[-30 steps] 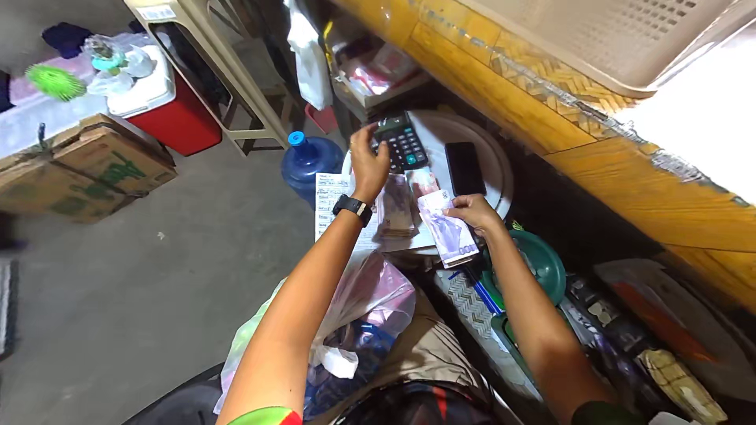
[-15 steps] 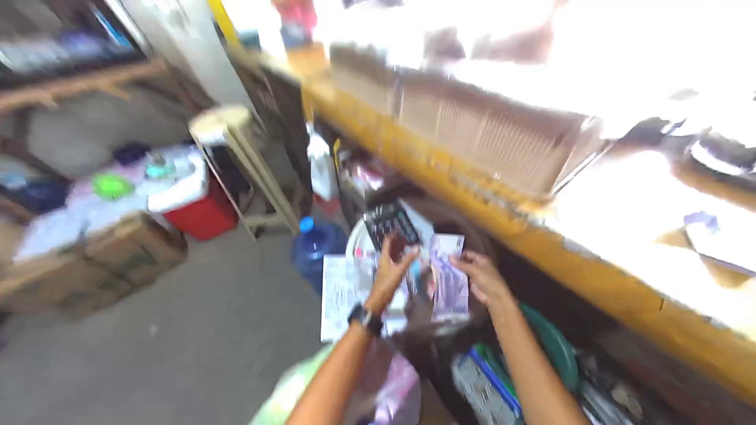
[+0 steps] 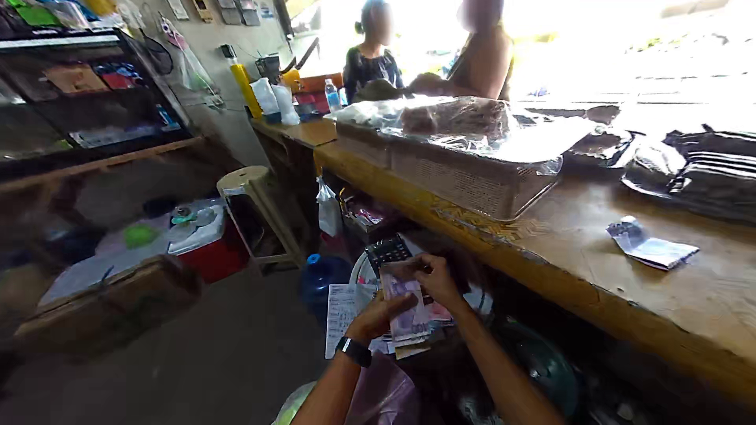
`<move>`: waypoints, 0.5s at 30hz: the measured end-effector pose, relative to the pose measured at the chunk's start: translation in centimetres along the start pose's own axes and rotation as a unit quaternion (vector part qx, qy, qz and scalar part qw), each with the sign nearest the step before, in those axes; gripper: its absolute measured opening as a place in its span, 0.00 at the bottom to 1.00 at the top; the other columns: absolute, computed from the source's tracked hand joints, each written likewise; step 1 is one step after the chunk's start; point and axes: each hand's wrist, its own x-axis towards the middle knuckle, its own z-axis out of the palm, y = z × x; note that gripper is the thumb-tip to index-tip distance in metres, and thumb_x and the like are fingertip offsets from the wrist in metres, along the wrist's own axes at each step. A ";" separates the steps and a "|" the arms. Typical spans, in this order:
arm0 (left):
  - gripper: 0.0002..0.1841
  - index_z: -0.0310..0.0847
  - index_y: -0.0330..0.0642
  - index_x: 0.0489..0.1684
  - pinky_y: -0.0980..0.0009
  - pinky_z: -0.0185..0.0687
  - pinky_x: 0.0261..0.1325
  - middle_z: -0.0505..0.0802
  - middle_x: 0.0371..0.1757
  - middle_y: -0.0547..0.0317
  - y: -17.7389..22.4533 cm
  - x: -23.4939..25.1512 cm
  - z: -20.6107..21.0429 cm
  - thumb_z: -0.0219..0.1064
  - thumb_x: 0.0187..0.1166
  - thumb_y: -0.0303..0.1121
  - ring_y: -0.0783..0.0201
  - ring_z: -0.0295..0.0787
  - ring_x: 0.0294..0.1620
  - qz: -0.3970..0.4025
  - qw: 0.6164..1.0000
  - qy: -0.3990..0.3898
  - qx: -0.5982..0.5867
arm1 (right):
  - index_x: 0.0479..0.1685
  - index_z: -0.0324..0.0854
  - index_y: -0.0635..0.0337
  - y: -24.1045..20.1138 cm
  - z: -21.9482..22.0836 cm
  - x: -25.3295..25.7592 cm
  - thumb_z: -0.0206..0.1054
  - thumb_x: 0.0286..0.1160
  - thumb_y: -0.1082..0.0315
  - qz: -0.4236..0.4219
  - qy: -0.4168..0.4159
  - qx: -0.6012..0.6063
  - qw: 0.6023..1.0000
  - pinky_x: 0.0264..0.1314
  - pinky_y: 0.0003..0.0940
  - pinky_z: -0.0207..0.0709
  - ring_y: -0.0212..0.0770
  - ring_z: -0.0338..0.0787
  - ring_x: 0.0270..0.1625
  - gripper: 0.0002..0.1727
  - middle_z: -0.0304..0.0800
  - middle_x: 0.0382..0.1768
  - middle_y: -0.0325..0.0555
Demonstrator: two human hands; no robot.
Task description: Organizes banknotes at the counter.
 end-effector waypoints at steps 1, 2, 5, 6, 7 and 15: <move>0.14 0.69 0.37 0.67 0.67 0.92 0.52 0.95 0.43 0.59 0.0 0.1 0.1 0.48 0.90 0.30 0.68 0.95 0.44 0.008 1.000 -0.006 -0.028 | 0.48 0.87 0.75 0.0 -0.1 0.0 0.68 0.70 0.80 -0.003 -0.002 0.014 1.000 0.54 0.25 0.84 0.30 0.91 0.45 0.10 0.94 0.43 0.52; 0.15 0.70 0.39 0.66 0.67 0.92 0.52 0.95 0.43 0.60 0.2 0.0 0.2 0.45 0.91 0.33 0.68 0.95 0.44 0.013 0.998 -0.009 -0.054 | 0.48 0.87 0.75 -0.2 -0.2 0.0 0.68 0.70 0.81 0.001 -0.003 0.018 1.000 0.53 0.24 0.83 0.29 0.90 0.44 0.10 0.94 0.42 0.52; 0.13 0.71 0.37 0.64 0.70 0.89 0.52 0.93 0.42 0.61 0.8 0.4 0.9 0.44 0.92 0.30 0.70 0.92 0.44 0.003 0.998 0.009 -0.067 | 0.51 0.86 0.76 -0.4 -0.7 -0.3 0.67 0.73 0.82 0.046 -0.014 -0.006 0.999 0.48 0.30 0.83 0.34 0.88 0.40 0.10 0.93 0.43 0.56; 0.10 0.72 0.37 0.62 0.72 0.89 0.50 0.91 0.41 0.61 0.7 0.9 1.2 0.49 0.91 0.27 0.71 0.91 0.41 0.001 0.998 0.029 -0.053 | 0.53 0.85 0.75 0.0 -0.9 -0.5 0.67 0.75 0.82 0.059 -0.026 -0.009 0.998 0.42 0.32 0.84 0.35 0.87 0.36 0.10 0.92 0.43 0.56; 0.10 0.73 0.36 0.62 0.71 0.88 0.48 0.90 0.40 0.60 0.3 1.4 1.5 0.55 0.89 0.26 0.71 0.89 0.38 0.002 0.997 0.059 -0.046 | 0.54 0.85 0.72 0.4 -0.9 -0.6 0.67 0.77 0.80 0.065 -0.033 -0.006 0.997 0.34 0.30 0.81 0.34 0.84 0.30 0.10 0.91 0.41 0.54; 0.19 0.75 0.37 0.68 0.66 0.90 0.46 0.93 0.44 0.54 -2.9 3.2 1.0 0.70 0.81 0.31 0.65 0.92 0.40 0.039 0.990 0.132 0.031 | 0.69 0.78 0.73 4.3 0.5 -0.9 0.73 0.71 0.72 0.006 0.096 0.117 0.988 0.59 0.26 0.84 0.30 0.89 0.53 0.25 0.89 0.57 0.50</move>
